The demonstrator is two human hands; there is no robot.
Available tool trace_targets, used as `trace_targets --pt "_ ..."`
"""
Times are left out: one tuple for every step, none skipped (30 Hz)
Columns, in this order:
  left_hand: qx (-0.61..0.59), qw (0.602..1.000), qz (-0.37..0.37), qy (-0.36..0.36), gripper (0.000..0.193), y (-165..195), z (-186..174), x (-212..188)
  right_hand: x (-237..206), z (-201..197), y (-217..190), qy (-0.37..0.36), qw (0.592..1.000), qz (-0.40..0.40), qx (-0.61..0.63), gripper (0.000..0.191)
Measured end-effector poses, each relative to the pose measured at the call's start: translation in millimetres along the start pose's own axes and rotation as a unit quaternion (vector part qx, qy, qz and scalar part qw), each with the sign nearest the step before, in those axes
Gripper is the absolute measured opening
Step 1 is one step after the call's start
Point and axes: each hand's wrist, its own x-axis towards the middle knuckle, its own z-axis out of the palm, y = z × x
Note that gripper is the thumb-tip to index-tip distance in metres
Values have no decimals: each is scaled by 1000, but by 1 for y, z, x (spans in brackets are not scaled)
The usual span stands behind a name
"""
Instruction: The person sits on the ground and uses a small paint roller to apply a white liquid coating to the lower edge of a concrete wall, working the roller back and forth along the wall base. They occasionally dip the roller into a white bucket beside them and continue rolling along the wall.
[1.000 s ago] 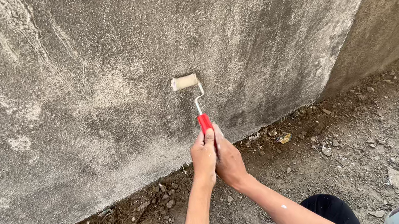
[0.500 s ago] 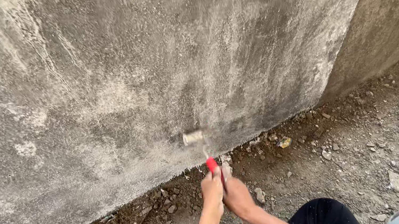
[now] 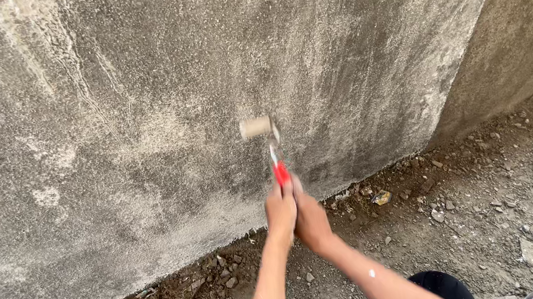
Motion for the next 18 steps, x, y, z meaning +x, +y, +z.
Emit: trace_targets --pt "-10 1000 -29 2 36 -23 0 -6 -12 14 18 -3 1000 -7 -25 57" --pt "-37 998 -51 5 35 -45 1 -12 -26 27 38 -8 999 -12 -50 52" --pt "-75 994 -75 11 34 -65 4 -17 -41 37 57 -9 997 -51 -66 42" --pt "-108 989 -97 17 33 -82 6 -21 -52 46 73 -9 993 -90 -81 33" --pt "-136 984 -111 21 32 -94 7 -26 -60 49 81 -8 992 -89 -86 37" --pt "-153 981 -119 23 31 -102 9 -30 -66 52 89 -5 992 -89 -90 41" --pt "-179 976 -124 19 29 -105 11 -33 -72 53 95 -6 992 -86 -93 46" --pt "-139 985 -99 19 30 -108 11 -35 -76 52 98 -8 993 -76 -95 41" --pt "-98 992 -75 18 31 -107 12 -37 -75 45 93 -11 993 -66 -98 37" --pt "-58 997 -47 17 32 -98 14 -38 -69 34 85 -12 993 -59 -102 33" --pt "-59 998 -24 12 31 -84 14 -39 -65 23 72 17 993 -89 -78 38" --pt "-59 998 1 6 30 -67 14 -40 -61 9 57 47 990 -120 -54 43" --pt "-61 998 27 0 31 -47 16 -41 -54 -6 40 77 985 -153 -30 48" --pt "-68 997 47 -2 31 -25 17 -41 -44 -21 21 99 978 -180 -29 52" --pt "-76 995 67 -5 31 -4 19 -41 -36 -35 1 121 970 -208 -27 55" --pt "-83 993 86 -6 32 18 20 -39 -27 -48 -18 142 961 -235 -25 59" --pt "-51 993 108 -1 32 38 19 -35 -16 -61 -35 147 958 -245 -29 56" --pt "-19 992 127 4 33 57 19 -29 -7 -72 -50 150 955 -254 -33 53"
